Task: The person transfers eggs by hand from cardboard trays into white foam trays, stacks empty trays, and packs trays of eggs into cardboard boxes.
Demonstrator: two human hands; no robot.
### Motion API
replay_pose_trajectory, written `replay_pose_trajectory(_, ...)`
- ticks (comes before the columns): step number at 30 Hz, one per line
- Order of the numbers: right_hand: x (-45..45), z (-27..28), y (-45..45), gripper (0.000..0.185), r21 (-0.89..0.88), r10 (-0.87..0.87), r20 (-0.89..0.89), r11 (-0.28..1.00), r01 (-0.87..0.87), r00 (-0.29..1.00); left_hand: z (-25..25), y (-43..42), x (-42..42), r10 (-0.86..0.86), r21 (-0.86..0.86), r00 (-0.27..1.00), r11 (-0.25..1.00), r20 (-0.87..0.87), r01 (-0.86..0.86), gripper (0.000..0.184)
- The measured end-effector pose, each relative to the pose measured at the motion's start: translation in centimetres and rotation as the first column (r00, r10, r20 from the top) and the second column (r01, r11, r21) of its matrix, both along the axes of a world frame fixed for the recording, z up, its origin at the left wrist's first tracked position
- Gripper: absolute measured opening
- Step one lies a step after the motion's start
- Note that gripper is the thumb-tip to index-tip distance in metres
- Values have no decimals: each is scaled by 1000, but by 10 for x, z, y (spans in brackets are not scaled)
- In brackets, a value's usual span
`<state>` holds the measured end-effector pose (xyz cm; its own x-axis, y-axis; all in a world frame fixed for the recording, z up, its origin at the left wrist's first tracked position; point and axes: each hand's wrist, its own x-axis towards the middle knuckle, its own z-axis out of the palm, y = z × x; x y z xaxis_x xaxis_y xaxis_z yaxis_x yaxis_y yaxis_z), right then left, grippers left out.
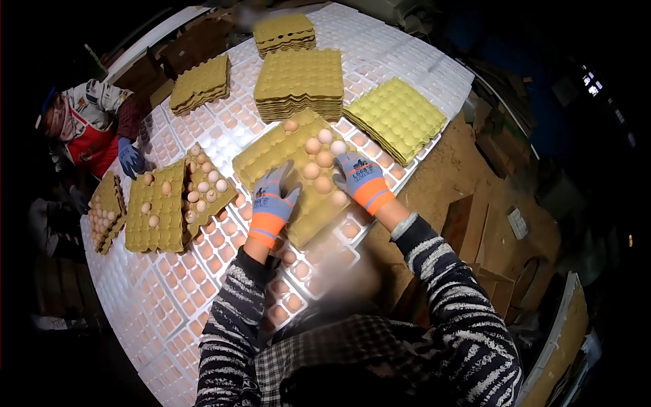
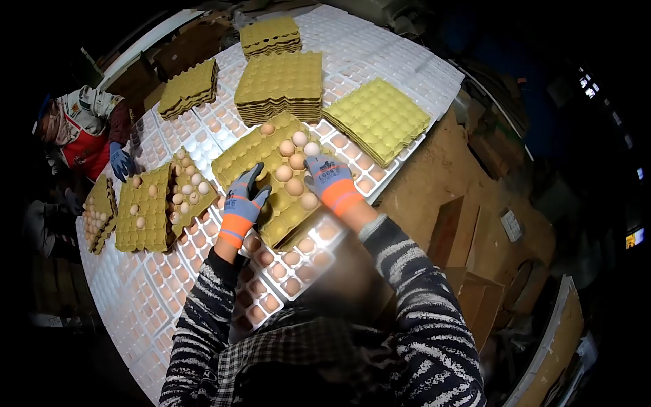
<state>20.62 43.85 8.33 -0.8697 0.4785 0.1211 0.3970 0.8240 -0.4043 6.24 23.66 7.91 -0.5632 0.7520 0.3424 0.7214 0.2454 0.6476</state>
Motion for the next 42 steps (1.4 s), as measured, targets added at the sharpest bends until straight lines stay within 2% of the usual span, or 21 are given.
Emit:
replay_pose_trajectory(3, 28, 10, 23, 40, -361, -61, -323, 931, -64, 944, 18, 52, -2, -110, -371, 987, 927, -120, 58, 42)
replay_pose_trajectory(6, 41, 15, 55, 40, -894, -469, -400, 390, -221, 788, 19, 65, -8, -159, -532, 984, 842, -78, 94, 34)
replay_pose_trajectory(7, 40, 13, 67, 42, -900, -452, -394, 366, -237, 800, 13, 66, -9, -96, -368, 995, 927, -38, 75, 34)
replay_pose_trajectory(10, 22, 32, 65, 49, -453, -126, -160, 890, 41, 979, -18, 69, -21, 31, 170, 991, 984, 131, -53, 33)
replay_pose_trajectory(11, 12, 38, 60, 57, -272, -91, 128, 954, 123, 988, -25, 76, -31, 6, 217, 994, 976, 111, -30, 33)
replay_pose_trajectory(12, 1, 36, 53, 65, -81, -72, 313, 992, 102, 947, -20, 83, -29, 20, 56, 997, 998, 72, -24, 34)
replay_pose_trajectory(14, -8, 29, 53, 63, 7, -79, 306, 997, 80, 949, 6, 99, -7, 31, -267, 1000, 963, -6, -31, 37)
replay_pose_trajectory(16, 3, 34, 73, 52, -299, 5, 205, 952, 58, 979, 24, 116, 7, -28, -517, 980, 852, -196, -79, 48)
replay_pose_trajectory(17, 13, 27, 82, 39, -505, -29, -110, 862, -31, 994, 26, 120, 3, -35, -546, 989, 836, -145, -51, 51)
replay_pose_trajectory(18, 18, 36, 88, 37, -717, -127, -123, 697, 0, 984, 27, 124, -1, -36, -571, 995, 821, -92, -23, 53)
replay_pose_trajectory(20, 23, 33, 98, 43, -803, -200, -469, 501, -322, 860, 23, 117, -12, -13, -437, 999, 899, 48, 32, 50)
replay_pose_trajectory(21, 24, 40, 100, 49, -868, -176, -396, 392, -305, 901, 19, 113, -21, -9, -365, 993, 930, 115, 50, 49)
replay_pose_trajectory(22, 15, 38, 108, 50, -808, -36, -393, 490, -327, 919, 8, 115, -36, 65, -287, 956, 958, 288, 22, 40)
replay_pose_trajectory(24, -12, 32, 108, 50, -329, 259, -173, 894, -303, 950, -8, 120, -59, -41, 122, 899, 992, 436, -14, 34)
replay_pose_trajectory(25, -23, 39, 93, 45, -20, 211, 132, 977, -210, 969, 4, 125, -64, 7, 7, 957, 1000, 292, -10, 37)
replay_pose_trajectory(28, -60, -5, 87, 33, 261, 140, 244, 943, -204, 960, 15, 155, -61, -24, -321, 996, 947, -81, -3, 42)
replay_pose_trajectory(30, -52, 9, 86, 36, 311, 83, 281, 934, -173, 956, 18, 181, -56, -138, -639, 965, 768, -223, -38, 55)
replay_pose_trajectory(32, -27, 34, 76, 49, 50, 26, 131, 998, -33, 991, 30, 189, -48, -250, -749, 929, 661, -273, -43, 52)
replay_pose_trajectory(36, 25, 14, 72, 56, -252, 26, -429, 957, -147, 903, -3, 191, -62, -145, -563, 936, 824, -322, -66, 42)
replay_pose_trajectory(39, 42, 35, 16, 54, -563, -62, -518, 776, -286, 853, 27, 114, -51, -2, -67, 1000, 998, -29, 0, 46)
replay_pose_trajectory(42, 27, 21, -44, 45, -692, 1, -561, 549, -470, 828, 15, 22, -49, 11, 318, 980, 945, 198, -74, 52)
